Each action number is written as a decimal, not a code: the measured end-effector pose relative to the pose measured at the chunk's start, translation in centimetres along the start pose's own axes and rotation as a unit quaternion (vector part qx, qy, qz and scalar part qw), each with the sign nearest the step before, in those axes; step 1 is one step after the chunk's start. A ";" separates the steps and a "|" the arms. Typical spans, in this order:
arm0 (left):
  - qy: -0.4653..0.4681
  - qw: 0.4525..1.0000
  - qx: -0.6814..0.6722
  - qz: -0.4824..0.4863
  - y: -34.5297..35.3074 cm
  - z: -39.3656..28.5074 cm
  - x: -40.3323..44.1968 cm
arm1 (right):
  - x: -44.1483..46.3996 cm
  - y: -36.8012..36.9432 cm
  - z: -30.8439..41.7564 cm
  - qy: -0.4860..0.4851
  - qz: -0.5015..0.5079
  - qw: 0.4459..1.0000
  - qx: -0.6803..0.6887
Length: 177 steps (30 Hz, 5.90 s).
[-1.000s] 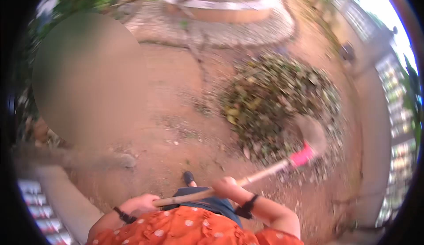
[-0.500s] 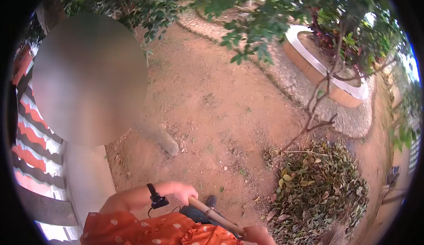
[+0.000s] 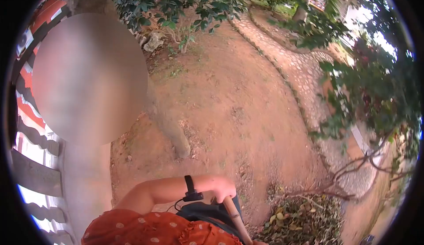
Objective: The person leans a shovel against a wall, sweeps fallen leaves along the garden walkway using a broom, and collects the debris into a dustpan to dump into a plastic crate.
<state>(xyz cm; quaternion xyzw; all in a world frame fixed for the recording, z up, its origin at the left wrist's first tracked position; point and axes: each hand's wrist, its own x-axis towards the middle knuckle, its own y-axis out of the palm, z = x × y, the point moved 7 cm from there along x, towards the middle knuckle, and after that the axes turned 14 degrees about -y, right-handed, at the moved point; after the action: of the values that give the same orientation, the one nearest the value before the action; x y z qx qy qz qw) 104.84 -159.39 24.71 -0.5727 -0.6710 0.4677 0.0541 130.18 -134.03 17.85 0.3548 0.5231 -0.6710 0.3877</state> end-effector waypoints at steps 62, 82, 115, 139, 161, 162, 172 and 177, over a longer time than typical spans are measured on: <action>0.141 0.906 0.399 0.034 -111.3 30.4 73.6 | 37.7 -121.1 -23.4 0.034 -0.336 0.894 0.295; -0.102 0.865 0.490 -0.026 -115.6 21.1 102.0 | 57.2 -144.2 -58.6 -0.101 -0.459 0.845 0.256; 0.002 0.946 0.305 0.108 -108.8 -5.7 146.2 | 45.2 -131.6 -109.6 0.034 -0.346 0.882 0.319; 0.370 0.906 0.204 -0.001 -99.4 -51.1 165.1 | 18.3 -111.7 -143.3 0.298 -0.589 0.637 0.398; 0.492 0.729 -0.104 0.465 -84.7 -86.9 182.5 | 12.4 -101.4 -171.8 0.433 -0.747 0.239 0.445; 0.527 0.704 -0.079 0.470 -84.3 -87.5 182.2 | 11.2 -101.2 -173.2 0.433 -0.765 0.227 0.419; 0.506 0.645 -0.123 0.559 -85.4 -96.6 183.8 | 5.0 -99.8 -174.8 0.472 -0.771 0.207 0.374; 0.354 0.747 -0.096 0.555 -76.5 -96.9 189.4 | 9.8 -93.9 -177.3 0.437 -0.683 0.246 0.532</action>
<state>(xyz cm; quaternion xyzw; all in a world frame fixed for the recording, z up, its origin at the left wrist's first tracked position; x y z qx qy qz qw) 44.84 57.69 43.67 -0.9708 -0.2088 0.1122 -0.0369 54.59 52.03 13.69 0.2293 0.1836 -0.5527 -0.7799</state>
